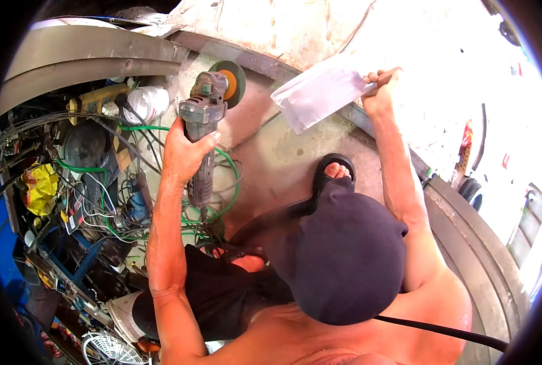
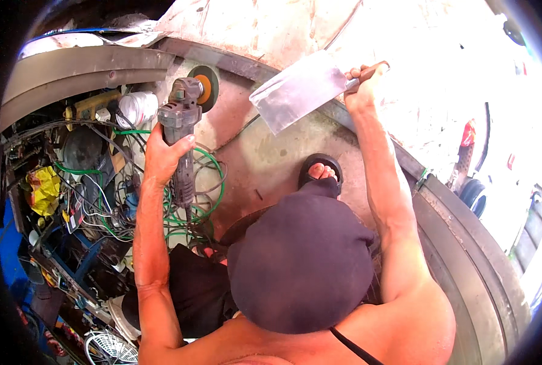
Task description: The person uses an angle grinder to sharpen and grind down the edge of a large metal blade, turning the blade over several times to work on different edges, before placing the grinder down and managing cords and cables on the ground.
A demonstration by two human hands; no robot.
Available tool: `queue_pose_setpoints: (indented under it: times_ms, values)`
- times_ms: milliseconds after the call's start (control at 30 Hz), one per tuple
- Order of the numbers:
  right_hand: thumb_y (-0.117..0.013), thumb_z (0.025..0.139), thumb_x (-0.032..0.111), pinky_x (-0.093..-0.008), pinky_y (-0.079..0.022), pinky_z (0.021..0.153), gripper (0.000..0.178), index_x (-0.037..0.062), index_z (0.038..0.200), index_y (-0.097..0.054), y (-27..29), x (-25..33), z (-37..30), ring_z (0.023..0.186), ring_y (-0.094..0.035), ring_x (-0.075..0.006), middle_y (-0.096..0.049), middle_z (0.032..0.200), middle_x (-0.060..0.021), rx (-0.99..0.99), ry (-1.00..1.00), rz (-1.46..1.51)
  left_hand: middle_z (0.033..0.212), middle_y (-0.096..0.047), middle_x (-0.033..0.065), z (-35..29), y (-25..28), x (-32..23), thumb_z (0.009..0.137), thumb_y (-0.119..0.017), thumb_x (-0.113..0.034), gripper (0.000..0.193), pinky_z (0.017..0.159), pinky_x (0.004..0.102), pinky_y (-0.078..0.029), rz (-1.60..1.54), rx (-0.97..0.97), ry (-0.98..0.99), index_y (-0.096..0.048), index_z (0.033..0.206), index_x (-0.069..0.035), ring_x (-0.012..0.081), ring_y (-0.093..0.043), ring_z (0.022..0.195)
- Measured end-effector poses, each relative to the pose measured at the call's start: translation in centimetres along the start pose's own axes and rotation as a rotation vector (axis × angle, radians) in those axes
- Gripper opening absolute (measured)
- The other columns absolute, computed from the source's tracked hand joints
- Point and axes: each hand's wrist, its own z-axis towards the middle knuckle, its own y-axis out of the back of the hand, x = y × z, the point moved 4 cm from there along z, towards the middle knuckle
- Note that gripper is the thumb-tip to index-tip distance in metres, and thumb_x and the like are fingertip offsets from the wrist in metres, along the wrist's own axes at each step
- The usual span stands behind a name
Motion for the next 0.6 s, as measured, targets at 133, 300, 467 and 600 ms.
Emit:
queue_pose_setpoints:
  times_ms: [133, 300, 467, 600]
  values:
    - [-0.033, 0.111, 0.061, -0.0447, -0.049, 0.083, 0.054, 0.0090, 0.106, -0.047, 1.9, -0.6, -0.5, 0.083, -0.052, -0.0243, -0.050, 0.091, -0.0056, 0.070, -0.009, 0.040, 0.108, -0.072, 0.0098, 0.2, -0.1, 0.6, 0.079, -0.083, -0.022, 0.053, 0.087, 0.0346, -0.054, -0.016, 0.002, -0.021, -0.064, 0.123, 0.001, 0.0183, -0.067, 0.094]
    - [-0.025, 0.110, 0.065, -0.0393, -0.049, 0.084, 0.061, 0.0090, 0.110, -0.050, 4.5, -1.0, -1.4, 0.086, -0.055, -0.0247, -0.059, 0.089, -0.0060, 0.081, -0.095, 0.010, 0.108, -0.072, 0.0098, 0.2, -0.5, 0.4, 0.079, -0.083, -0.023, 0.053, 0.087, 0.0349, -0.054, -0.029, 0.025, -0.005, -0.064, 0.123, 0.001, 0.0181, -0.067, 0.094]
    - [-0.046, 0.108, 0.059, -0.0440, -0.055, 0.084, 0.054, 0.0068, 0.115, -0.058, 6.2, -0.8, -3.1, 0.093, -0.065, -0.0277, -0.067, 0.101, -0.0102, 0.075, -0.122, 0.041, 0.106, -0.072, 0.0094, 0.1, -0.6, 0.3, 0.079, -0.083, -0.024, 0.053, 0.086, 0.0346, -0.055, -0.007, 0.009, -0.035, -0.064, 0.122, 0.002, 0.0177, -0.067, 0.092]
    - [-0.053, 0.110, 0.042, -0.0406, -0.057, 0.090, 0.037, 0.0067, 0.117, -0.061, 8.9, 0.4, -3.2, 0.102, -0.066, -0.0241, -0.069, 0.111, -0.0102, 0.043, -0.130, -0.220, 0.106, -0.072, 0.0093, 0.1, -1.0, 0.0, 0.079, -0.083, -0.022, 0.053, 0.085, 0.0349, -0.055, -0.029, 0.031, -0.024, -0.064, 0.122, 0.002, 0.0175, -0.067, 0.092]
